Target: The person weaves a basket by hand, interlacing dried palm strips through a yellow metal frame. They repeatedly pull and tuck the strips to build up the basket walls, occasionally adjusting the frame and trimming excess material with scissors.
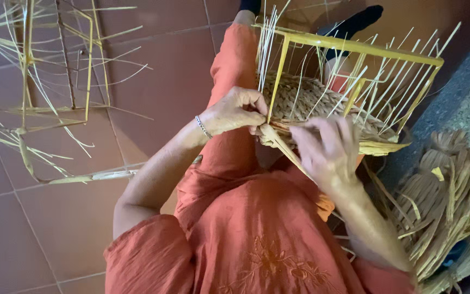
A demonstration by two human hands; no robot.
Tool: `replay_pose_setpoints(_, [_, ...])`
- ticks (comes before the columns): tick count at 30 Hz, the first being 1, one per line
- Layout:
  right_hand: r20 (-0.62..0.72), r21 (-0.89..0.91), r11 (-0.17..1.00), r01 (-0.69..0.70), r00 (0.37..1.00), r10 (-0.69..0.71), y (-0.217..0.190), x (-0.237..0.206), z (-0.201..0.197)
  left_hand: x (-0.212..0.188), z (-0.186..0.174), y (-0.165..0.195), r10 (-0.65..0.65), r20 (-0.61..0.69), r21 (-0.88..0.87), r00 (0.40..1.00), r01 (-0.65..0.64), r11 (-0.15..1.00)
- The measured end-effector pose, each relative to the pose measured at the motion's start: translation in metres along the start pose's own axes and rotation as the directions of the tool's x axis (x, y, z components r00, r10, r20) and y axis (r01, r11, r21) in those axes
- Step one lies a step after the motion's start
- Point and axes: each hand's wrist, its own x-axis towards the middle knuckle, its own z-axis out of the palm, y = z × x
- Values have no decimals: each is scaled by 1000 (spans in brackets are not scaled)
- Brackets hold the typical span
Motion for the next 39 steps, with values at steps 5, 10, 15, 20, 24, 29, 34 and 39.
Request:
replay_pose_setpoints(5, [204, 81, 995, -65, 978, 47, -13, -25, -16, -1, 12, 2, 27, -57, 18, 998, -26, 1000])
replay_pose_setpoints(10, [313, 193, 978, -77, 950, 13, -13, -23, -26, -6, 19, 3, 115, -57, 324, 992, -90, 942])
replay_pose_setpoints(15, [209, 218, 969, -120, 975, 74, 29, 21, -6, -19, 17, 5, 83, -84, 323, 993, -52, 945])
replay_pose_setpoints(20, [451, 364, 826, -430, 858, 248, 47, 10, -4, -16, 37, 14, 376, -123, 541, 918, -256, 801])
replay_pose_setpoints(24, [687, 382, 577, -722, 640, 345, 55, -4, 0, -21, 53, 38, 250, -274, 606, 929, -35, 794])
replay_pose_setpoints(29, [611, 439, 640, -631, 731, 303, 58, -2, 4, -31, 69, 59, 705, -136, 846, 696, -289, 448])
replay_pose_setpoints(34, [615, 366, 648, -668, 696, 370, 56, 3, -15, 5, 70, 45, 223, -208, 914, 953, 108, 392])
replay_pose_setpoints(39, [485, 321, 768, -554, 793, 369, 57, 2, -37, -2, 56, 39, 306, -151, 798, 940, -67, 598])
